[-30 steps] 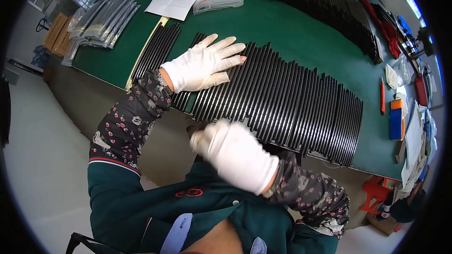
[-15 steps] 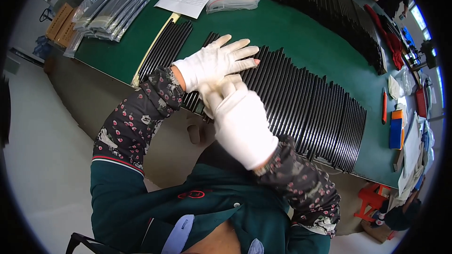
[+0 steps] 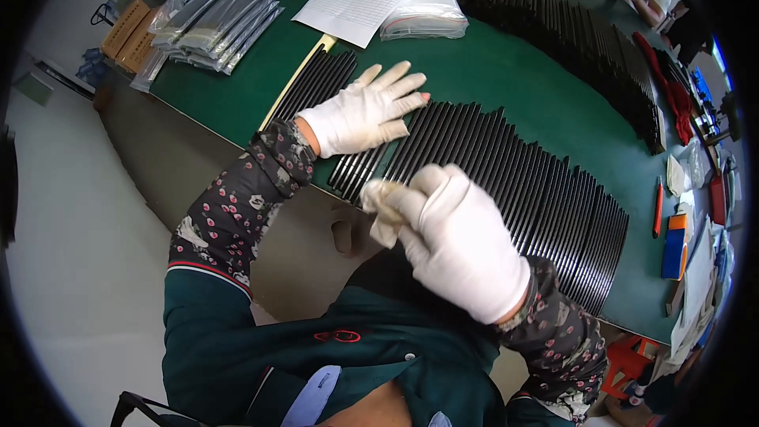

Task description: The recorder is cleaning long black industrial rods using a rag at a manufacturing workstation.

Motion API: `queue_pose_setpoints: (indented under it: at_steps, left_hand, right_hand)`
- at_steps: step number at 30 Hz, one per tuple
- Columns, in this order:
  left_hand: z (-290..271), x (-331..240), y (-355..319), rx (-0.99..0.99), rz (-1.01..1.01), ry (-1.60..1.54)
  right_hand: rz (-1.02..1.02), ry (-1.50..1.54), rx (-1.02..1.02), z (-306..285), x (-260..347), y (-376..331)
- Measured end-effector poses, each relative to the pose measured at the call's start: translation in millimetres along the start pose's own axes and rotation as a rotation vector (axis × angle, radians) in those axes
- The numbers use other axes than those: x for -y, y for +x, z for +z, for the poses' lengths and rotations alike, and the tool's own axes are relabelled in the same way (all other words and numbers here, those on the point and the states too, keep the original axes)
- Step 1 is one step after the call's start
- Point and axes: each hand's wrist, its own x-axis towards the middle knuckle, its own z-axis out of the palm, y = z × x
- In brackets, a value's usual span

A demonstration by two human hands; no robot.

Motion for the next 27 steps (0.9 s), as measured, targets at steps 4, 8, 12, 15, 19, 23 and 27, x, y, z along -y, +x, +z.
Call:
queue_pose_setpoints:
  at_steps: [4, 8, 12, 15, 19, 23, 27]
  left_hand:
    - [-11.3, -20.1, 16.6, 0.116, 0.065, 0.188]
    - [-0.9, -18.7, 14.0, 0.034, 0.032, 0.066]
    - [4.7, -15.7, 12.5, 0.03, 0.002, 0.036]
    - [4.5, -14.3, 17.1, 0.05, 0.019, 0.067]
    - [1.7, -18.3, 16.2, 0.007, -0.021, -0.001]
    - [-0.6, -20.0, 20.0, 0.07, -0.01, 0.06]
    - [1.8, -18.4, 13.7, 0.021, 0.005, 0.064]
  right_hand:
    - [0.021, -0.167, -0.249, 27.2, -24.5, 24.8]
    - [-0.171, -0.142, 0.063, 59.2, 6.1, 11.5]
    - [-0.199, -0.075, 0.128, 48.9, 28.1, 14.1]
    - [-0.091, -0.319, -0.064, 67.9, -0.8, 33.7]
    - [-0.226, -0.259, 0.213, 68.7, 23.8, 17.0]
    - [-0.051, -0.384, 0.061, 73.8, 4.5, 40.2]
    - [-0.16, -0.158, 0.363, 81.8, 48.0, 5.7]
